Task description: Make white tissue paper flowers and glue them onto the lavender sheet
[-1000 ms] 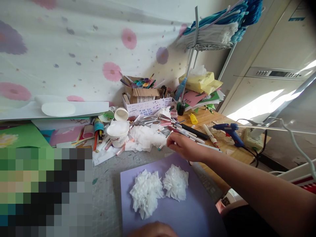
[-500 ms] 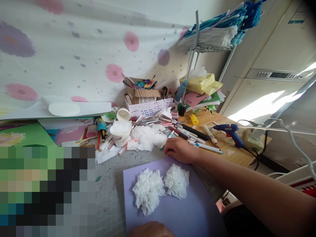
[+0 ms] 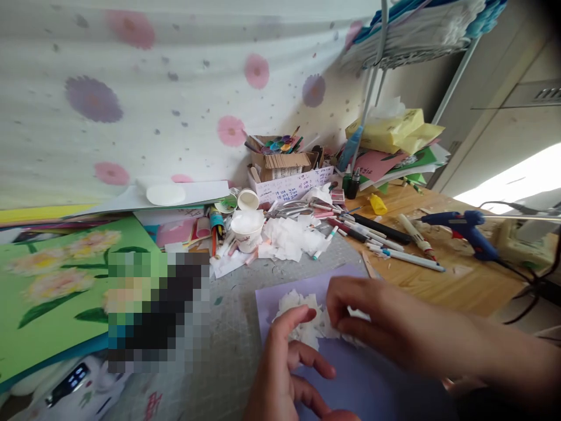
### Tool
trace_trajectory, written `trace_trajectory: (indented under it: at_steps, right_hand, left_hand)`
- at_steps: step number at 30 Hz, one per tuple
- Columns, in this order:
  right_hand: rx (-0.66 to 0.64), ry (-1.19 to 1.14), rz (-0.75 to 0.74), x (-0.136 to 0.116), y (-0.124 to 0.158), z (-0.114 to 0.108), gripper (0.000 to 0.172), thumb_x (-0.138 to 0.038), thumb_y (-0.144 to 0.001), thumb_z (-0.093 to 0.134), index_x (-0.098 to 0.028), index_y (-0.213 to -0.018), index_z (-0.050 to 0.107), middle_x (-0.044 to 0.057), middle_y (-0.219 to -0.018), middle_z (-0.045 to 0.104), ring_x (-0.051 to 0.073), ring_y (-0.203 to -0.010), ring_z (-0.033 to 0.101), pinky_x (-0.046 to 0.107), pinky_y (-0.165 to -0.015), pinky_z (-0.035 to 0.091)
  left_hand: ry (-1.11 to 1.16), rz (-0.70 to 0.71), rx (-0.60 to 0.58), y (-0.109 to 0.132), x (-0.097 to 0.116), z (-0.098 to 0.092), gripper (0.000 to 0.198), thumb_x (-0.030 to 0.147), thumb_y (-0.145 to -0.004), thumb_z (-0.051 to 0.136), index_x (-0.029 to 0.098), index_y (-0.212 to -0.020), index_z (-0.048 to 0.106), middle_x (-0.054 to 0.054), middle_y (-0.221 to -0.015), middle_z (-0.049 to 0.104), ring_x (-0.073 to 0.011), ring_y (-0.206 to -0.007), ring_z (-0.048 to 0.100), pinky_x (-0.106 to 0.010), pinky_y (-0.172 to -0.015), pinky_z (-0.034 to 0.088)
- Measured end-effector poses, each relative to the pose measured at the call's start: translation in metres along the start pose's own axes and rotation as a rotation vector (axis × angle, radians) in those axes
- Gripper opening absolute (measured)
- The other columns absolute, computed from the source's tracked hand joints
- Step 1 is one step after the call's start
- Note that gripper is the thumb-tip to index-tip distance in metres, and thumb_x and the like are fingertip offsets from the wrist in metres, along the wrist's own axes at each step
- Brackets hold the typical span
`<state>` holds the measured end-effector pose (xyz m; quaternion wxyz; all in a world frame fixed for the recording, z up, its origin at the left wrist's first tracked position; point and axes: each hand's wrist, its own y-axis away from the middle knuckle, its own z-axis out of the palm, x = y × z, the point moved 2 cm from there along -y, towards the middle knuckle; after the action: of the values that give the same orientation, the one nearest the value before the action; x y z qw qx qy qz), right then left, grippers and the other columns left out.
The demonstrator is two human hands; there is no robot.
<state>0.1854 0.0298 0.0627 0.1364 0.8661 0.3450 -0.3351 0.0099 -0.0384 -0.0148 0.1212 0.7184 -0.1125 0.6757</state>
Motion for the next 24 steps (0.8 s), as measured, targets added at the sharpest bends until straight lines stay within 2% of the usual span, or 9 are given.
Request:
trace_trajectory:
  at_steps: [2,5,7,13,15,17,19,21,24]
  right_hand:
    - [-0.036,0.061,-0.023,-0.011,0.005,0.014,0.010,-0.012,-0.084,0.050,-0.021,-0.080,0.055,0.001,-0.080,0.062,0.013,-0.066,0.055,0.022,-0.060,0.042]
    - [-0.045,0.080,-0.007,-0.016,0.007,0.026,0.009,-0.016,-0.086,0.050,-0.021,-0.081,0.055,0.001,-0.079,0.063,0.014,-0.066,0.056,0.023,-0.059,0.041]
    - [-0.034,0.038,0.012,-0.016,0.008,0.028,0.009,-0.017,-0.086,0.050,-0.021,-0.082,0.055,0.001,-0.080,0.064,0.014,-0.068,0.058,0.022,-0.060,0.042]
    - [-0.021,-0.040,-0.028,-0.017,0.014,0.020,0.011,-0.014,-0.085,0.052,-0.023,-0.084,0.056,-0.002,-0.081,0.065,0.012,-0.071,0.059,0.019,-0.063,0.045]
    - [-0.002,0.030,-0.055,-0.003,0.014,0.012,0.008,-0.016,-0.086,0.052,-0.022,-0.088,0.057,0.000,-0.085,0.064,0.013,-0.075,0.059,0.021,-0.067,0.046]
    - [0.128,0.191,0.002,0.023,0.013,-0.001,0.011,-0.018,-0.085,0.051,-0.021,-0.094,0.058,0.004,-0.091,0.064,0.016,-0.080,0.059,0.026,-0.073,0.046]
    - [0.226,0.341,0.184,0.054,0.011,-0.012,0.019,-0.023,-0.086,0.050,-0.019,-0.102,0.058,0.008,-0.100,0.063,0.020,-0.083,0.060,0.031,-0.075,0.045]
    - [0.231,0.361,0.322,0.080,0.009,-0.019,0.023,-0.026,-0.086,0.050,-0.018,-0.106,0.058,0.009,-0.099,0.064,0.020,-0.082,0.061,0.031,-0.072,0.045]
    - [0.196,0.334,0.401,0.097,0.008,-0.022,0.027,-0.031,-0.085,0.051,-0.020,-0.109,0.057,0.006,-0.091,0.066,0.019,-0.076,0.061,0.030,-0.068,0.043]
  left_hand:
    - [0.133,-0.073,0.001,-0.004,-0.004,0.002,0.079,0.031,-0.064,0.078,0.029,-0.127,0.030,0.001,-0.083,0.059,-0.0084,-0.059,0.054,-0.019,-0.052,0.043]
    - [0.146,-0.082,0.024,-0.008,-0.001,0.002,0.037,0.030,-0.069,0.072,0.021,-0.099,0.052,0.003,-0.074,0.053,-0.0086,-0.062,0.051,-0.018,-0.052,0.041]
    - [0.091,-0.072,0.049,-0.009,0.005,0.000,0.019,0.030,-0.074,0.066,0.019,-0.082,0.053,0.004,-0.069,0.049,-0.0074,-0.058,0.047,-0.017,-0.051,0.040]
    - [-0.084,-0.103,0.025,-0.007,0.013,0.000,0.018,0.032,-0.076,0.060,0.019,-0.069,0.050,0.005,-0.056,0.045,-0.0080,-0.052,0.043,-0.017,-0.047,0.034]
    - [-0.106,-0.106,-0.005,-0.008,0.015,0.002,0.016,0.031,-0.074,0.060,0.019,-0.068,0.050,0.006,-0.055,0.042,-0.0076,-0.052,0.041,-0.017,-0.049,0.033]
    - [-0.129,-0.101,-0.055,-0.008,0.016,0.004,0.016,0.029,-0.072,0.060,0.018,-0.066,0.050,0.006,-0.056,0.041,-0.0070,-0.051,0.038,-0.018,-0.050,0.032]
    - [-0.153,-0.101,-0.119,-0.009,0.017,0.006,0.015,0.029,-0.071,0.059,0.018,-0.065,0.051,0.006,-0.057,0.042,-0.0070,-0.052,0.037,-0.018,-0.050,0.031]
    - [-0.169,-0.120,-0.173,-0.010,0.017,0.007,0.014,0.028,-0.071,0.057,0.018,-0.064,0.051,0.005,-0.058,0.043,-0.0075,-0.053,0.038,-0.018,-0.050,0.031]
    - [-0.186,-0.143,-0.217,-0.011,0.017,0.007,0.011,0.023,-0.071,0.056,0.017,-0.063,0.051,0.006,-0.058,0.042,-0.0070,-0.053,0.037,-0.017,-0.050,0.031]
